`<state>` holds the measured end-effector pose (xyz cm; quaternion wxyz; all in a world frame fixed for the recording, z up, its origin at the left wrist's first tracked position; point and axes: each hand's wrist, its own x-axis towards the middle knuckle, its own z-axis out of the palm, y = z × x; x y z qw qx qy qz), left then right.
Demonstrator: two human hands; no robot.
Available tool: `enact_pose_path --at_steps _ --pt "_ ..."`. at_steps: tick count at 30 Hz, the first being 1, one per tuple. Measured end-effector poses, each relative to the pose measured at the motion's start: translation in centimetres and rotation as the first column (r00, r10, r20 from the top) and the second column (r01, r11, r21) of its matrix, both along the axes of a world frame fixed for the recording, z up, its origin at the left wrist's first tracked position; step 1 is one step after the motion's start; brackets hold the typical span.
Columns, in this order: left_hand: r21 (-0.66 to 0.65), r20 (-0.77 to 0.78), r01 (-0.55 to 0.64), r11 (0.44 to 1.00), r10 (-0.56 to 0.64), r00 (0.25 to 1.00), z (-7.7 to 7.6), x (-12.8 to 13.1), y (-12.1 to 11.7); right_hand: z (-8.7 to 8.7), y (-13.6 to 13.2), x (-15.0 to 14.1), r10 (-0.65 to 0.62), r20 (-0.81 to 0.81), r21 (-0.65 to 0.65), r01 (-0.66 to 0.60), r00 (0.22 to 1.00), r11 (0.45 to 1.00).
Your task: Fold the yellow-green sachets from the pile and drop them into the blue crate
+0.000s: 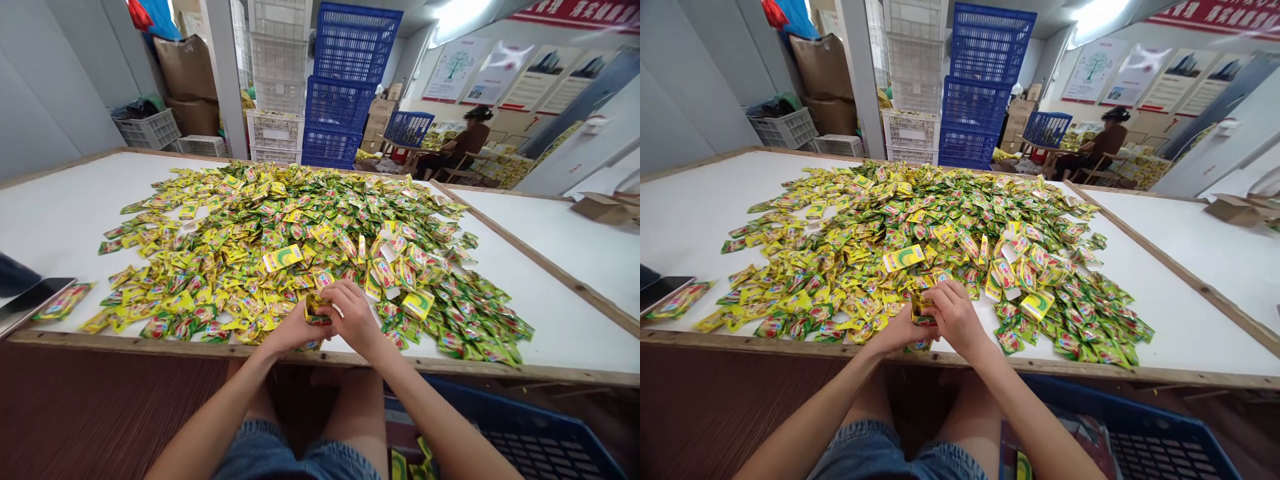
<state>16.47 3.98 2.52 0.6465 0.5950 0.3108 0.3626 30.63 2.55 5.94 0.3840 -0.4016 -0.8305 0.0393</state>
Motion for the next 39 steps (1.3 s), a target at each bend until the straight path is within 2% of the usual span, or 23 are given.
enact_pose_path --at_steps 4,6,8,10,12,15,18,23,28,33,39 --pt "0.038 0.094 -0.127 0.991 0.123 0.988 -2.1 0.7 0.5 -1.4 -1.3 0.2 -0.111 0.076 -0.057 0.116 0.991 0.992" --pt "0.008 0.107 -0.106 0.994 0.104 0.989 -2.9 0.9 0.4 -2.4 -2.0 0.6 -0.158 0.059 -0.129 0.164 0.986 0.978" --pt "0.010 0.086 -0.070 0.998 0.069 0.994 -3.3 1.1 0.2 -3.4 -2.4 1.2 -0.152 0.018 -0.258 0.151 0.988 0.954" --pt "0.058 0.038 -0.104 0.993 0.102 0.994 -3.5 1.0 -0.2 -4.4 -2.6 1.7 -0.127 -0.054 -0.388 0.096 0.990 0.916" --pt "0.115 0.006 -0.201 0.973 0.202 0.979 -3.7 0.7 -0.7 -5.6 -2.6 1.8 -0.179 -0.179 -0.469 0.076 0.967 0.880" --pt "0.178 -0.027 -0.303 0.936 0.312 0.950 -4.0 -0.1 -1.4 -7.1 -2.6 1.3 -0.323 -0.388 -0.507 0.093 0.863 0.857" --pt "0.217 -0.100 -0.270 0.938 0.296 0.950 -4.1 -1.1 -1.5 -8.0 -2.4 0.3 -0.358 -0.465 -0.499 0.094 0.810 0.861" --pt "0.285 -0.161 -0.239 0.928 0.292 0.943 -3.5 -2.0 -0.7 -7.5 -1.5 -0.6 -0.246 -0.431 -0.453 0.028 0.868 0.891" --pt "0.219 0.002 -0.331 0.918 0.339 0.941 -3.1 -2.1 -0.6 -6.8 -1.4 -1.3 -0.301 -0.467 -0.427 0.085 0.831 0.900" --pt "0.260 -0.087 -0.291 0.921 0.322 0.943 -2.7 -2.9 -1.2 -6.4 -1.9 -1.9 -0.173 -0.416 -0.352 0.017 0.893 0.936" --pt "0.221 -0.134 -0.352 0.910 0.385 0.913 -2.5 -2.7 -0.9 -6.0 -1.3 -2.2 -0.272 -0.345 -0.396 0.123 0.898 0.910"
